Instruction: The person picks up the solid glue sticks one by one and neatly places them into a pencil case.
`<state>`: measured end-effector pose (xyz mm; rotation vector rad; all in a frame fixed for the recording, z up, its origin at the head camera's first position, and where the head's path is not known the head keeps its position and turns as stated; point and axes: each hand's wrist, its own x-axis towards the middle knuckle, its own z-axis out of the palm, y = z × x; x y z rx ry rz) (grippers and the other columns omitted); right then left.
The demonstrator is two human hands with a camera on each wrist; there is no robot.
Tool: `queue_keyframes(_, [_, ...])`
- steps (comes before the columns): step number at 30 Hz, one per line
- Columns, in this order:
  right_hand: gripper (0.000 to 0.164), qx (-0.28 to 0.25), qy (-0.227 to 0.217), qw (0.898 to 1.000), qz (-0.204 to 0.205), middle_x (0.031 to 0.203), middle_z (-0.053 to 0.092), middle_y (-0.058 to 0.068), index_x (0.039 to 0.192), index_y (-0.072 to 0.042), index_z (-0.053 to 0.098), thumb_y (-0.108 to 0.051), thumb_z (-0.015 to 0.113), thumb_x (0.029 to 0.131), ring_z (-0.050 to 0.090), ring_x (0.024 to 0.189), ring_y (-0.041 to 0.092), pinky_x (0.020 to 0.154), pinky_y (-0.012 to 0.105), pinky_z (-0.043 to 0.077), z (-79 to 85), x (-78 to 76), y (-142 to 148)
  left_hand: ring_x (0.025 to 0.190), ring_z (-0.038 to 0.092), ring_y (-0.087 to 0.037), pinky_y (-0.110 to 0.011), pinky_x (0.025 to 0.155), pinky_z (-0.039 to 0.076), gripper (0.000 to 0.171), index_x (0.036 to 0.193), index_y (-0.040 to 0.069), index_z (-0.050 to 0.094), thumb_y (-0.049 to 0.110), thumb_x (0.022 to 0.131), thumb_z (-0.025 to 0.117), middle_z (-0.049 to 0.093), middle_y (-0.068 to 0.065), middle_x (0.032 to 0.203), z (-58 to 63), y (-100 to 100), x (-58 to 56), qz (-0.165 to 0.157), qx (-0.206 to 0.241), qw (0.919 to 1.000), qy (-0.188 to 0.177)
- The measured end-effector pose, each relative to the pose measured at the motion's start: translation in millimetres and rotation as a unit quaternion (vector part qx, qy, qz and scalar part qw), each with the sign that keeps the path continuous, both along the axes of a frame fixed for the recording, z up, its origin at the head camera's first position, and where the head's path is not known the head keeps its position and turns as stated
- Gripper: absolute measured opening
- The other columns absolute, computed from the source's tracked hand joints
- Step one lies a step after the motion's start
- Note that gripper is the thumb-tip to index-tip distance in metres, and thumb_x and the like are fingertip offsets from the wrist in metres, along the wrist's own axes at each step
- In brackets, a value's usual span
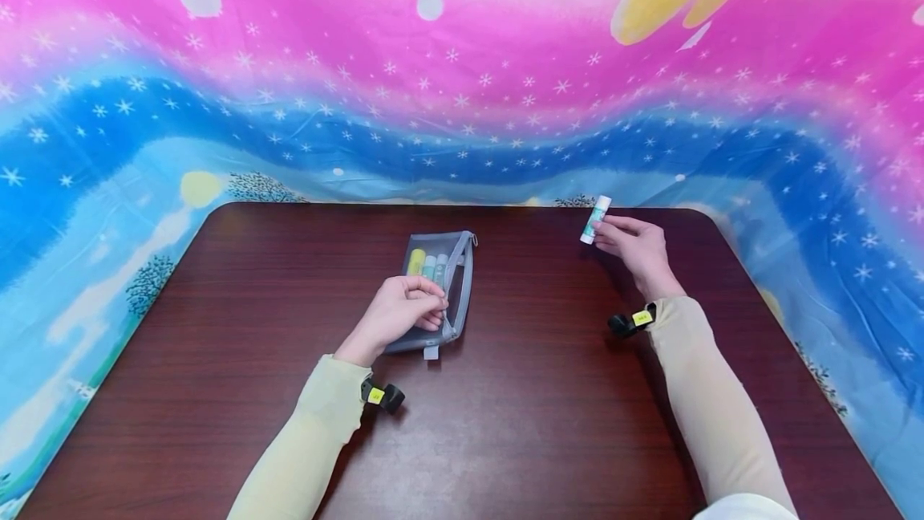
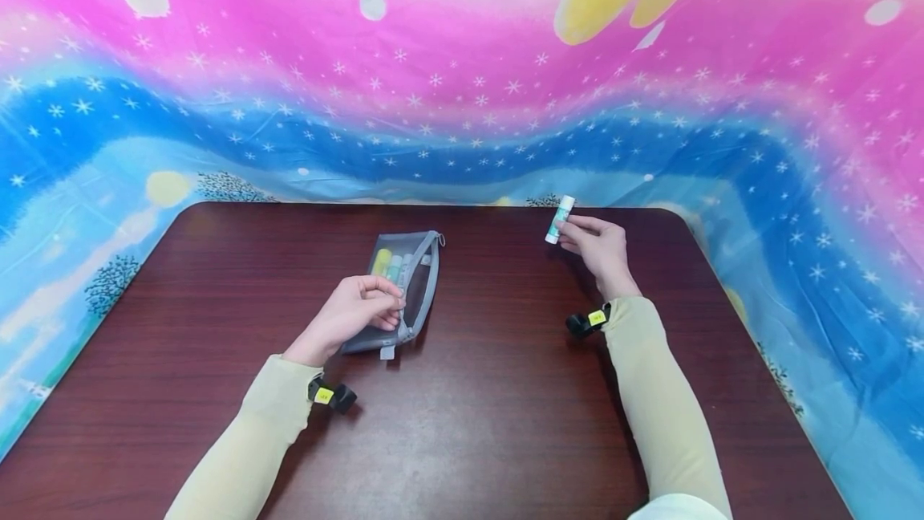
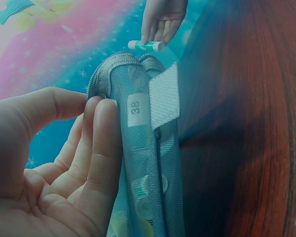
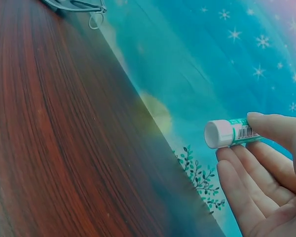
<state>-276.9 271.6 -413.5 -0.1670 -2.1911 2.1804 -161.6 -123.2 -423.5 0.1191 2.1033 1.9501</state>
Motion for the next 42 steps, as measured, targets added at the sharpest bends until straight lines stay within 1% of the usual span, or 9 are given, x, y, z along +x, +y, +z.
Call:
queue_keyframes(4, [0.054, -0.001, 0.003, 1.000, 0.011, 0.090, 0.074, 0.001, 0.132, 0.012, 0.059, -0.014, 0.080, 0.090, 0.074, 0.077, 0.014, 0.082, 0.031, 0.059, 1.7, 2.3, -5, 0.067, 0.068, -0.020, -0.034, 0.069, 0.062, 0.015, 0.102, -0.007, 0.069, 0.005, 0.093, 0.071, 0.072, -0.016, 0.084, 1.3, 0, 0.7, 0.001, 0.001, 1.0000, 0.001])
queue_keyframes(9, [0.051, -0.008, 0.012, 1.000, 0.018, 0.089, 0.075, 0.002, 0.130, 0.014, 0.060, -0.011, 0.080, 0.089, 0.074, 0.076, 0.015, 0.079, 0.028, 0.060, 1.8, 5.5, -12, 0.067, 0.068, -0.020, -0.034, 0.069, 0.062, 0.015, 0.102, -0.007, 0.069, 0.005, 0.093, 0.071, 0.072, -0.016, 0.084, 2.7, 0, 1.5, 0.000, 0.001, 1.0000, 0.001])
queue_keyframes(16, [0.048, 0.006, 0.012, 1.000, 0.017, 0.092, 0.075, 0.003, 0.128, 0.009, 0.065, -0.014, 0.081, 0.089, 0.075, 0.079, 0.018, 0.080, 0.031, 0.060, -1.0, 8.1, -17, 0.068, 0.068, -0.021, -0.034, 0.069, 0.062, 0.015, 0.102, -0.007, 0.070, 0.005, 0.093, 0.070, 0.073, -0.016, 0.084, 1.8, 0, 0.8, 0.002, -0.004, 1.0000, -0.001])
queue_keyframes(22, [0.048, 0.008, 0.006, 1.000, 0.027, 0.096, 0.075, 0.005, 0.127, 0.008, 0.065, -0.015, 0.081, 0.089, 0.075, 0.083, 0.021, 0.081, 0.032, 0.060, -1.1, 10.7, -22, 0.069, 0.069, -0.022, -0.035, 0.069, 0.062, 0.013, 0.102, -0.006, 0.070, 0.005, 0.094, 0.070, 0.073, -0.016, 0.085, -0.3, 0, 0.9, 0.005, -0.007, 0.9999, -0.006])
queue_keyframes(25, [0.048, 0.010, 0.013, 0.999, 0.033, 0.096, 0.075, 0.005, 0.127, 0.009, 0.065, -0.015, 0.081, 0.089, 0.075, 0.083, 0.021, 0.082, 0.032, 0.060, 0.5, 11.8, -25, 0.069, 0.069, -0.023, -0.035, 0.070, 0.062, 0.012, 0.102, -0.004, 0.071, 0.005, 0.094, 0.070, 0.073, -0.016, 0.086, -0.2, 0, 0.7, 0.005, -0.008, 1.0000, -0.004])
queue_keyframes(28, [0.048, 0.009, 0.019, 0.999, 0.035, 0.096, 0.075, 0.005, 0.128, 0.010, 0.064, -0.015, 0.080, 0.090, 0.075, 0.082, 0.020, 0.081, 0.031, 0.060, 1.9, 12.8, -28, 0.070, 0.069, -0.023, -0.035, 0.070, 0.062, 0.013, 0.102, -0.004, 0.071, 0.006, 0.093, 0.070, 0.073, -0.016, 0.086, 0.6, 0, 0.3, 0.004, -0.009, 1.0000, 0.000])
queue_keyframes(32, [0.046, 0.005, 0.020, 0.999, 0.035, 0.095, 0.075, 0.006, 0.127, 0.009, 0.065, -0.013, 0.080, 0.090, 0.075, 0.080, 0.019, 0.079, 0.030, 0.060, 2.2, 14.8, -32, 0.069, 0.069, -0.023, -0.034, 0.070, 0.062, 0.012, 0.102, -0.004, 0.071, 0.005, 0.093, 0.071, 0.073, -0.016, 0.085, 0.6, 0, -0.1, 0.003, -0.006, 1.0000, -0.005])
queue_keyframes(37, [0.046, 0.003, 0.022, 0.999, 0.040, 0.097, 0.075, 0.007, 0.127, 0.008, 0.066, -0.015, 0.081, 0.089, 0.075, 0.080, 0.019, 0.079, 0.029, 0.060, 2.5, 16.7, -37, 0.068, 0.069, -0.023, -0.035, 0.069, 0.062, 0.011, 0.101, -0.004, 0.071, 0.005, 0.094, 0.070, 0.073, -0.016, 0.086, -0.2, 0, -0.7, 0.004, -0.005, 1.0000, -0.004])
queue_keyframes(42, [0.047, 0.001, 0.027, 0.998, 0.048, 0.098, 0.075, 0.007, 0.127, 0.008, 0.066, -0.015, 0.081, 0.089, 0.075, 0.081, 0.022, 0.080, 0.031, 0.060, 2.8, 18.0, -39, 0.069, 0.069, -0.022, -0.035, 0.069, 0.062, 0.013, 0.102, -0.005, 0.070, 0.005, 0.094, 0.070, 0.073, -0.016, 0.085, -1.1, 0, -1.7, 0.002, -0.006, 1.0000, -0.004])
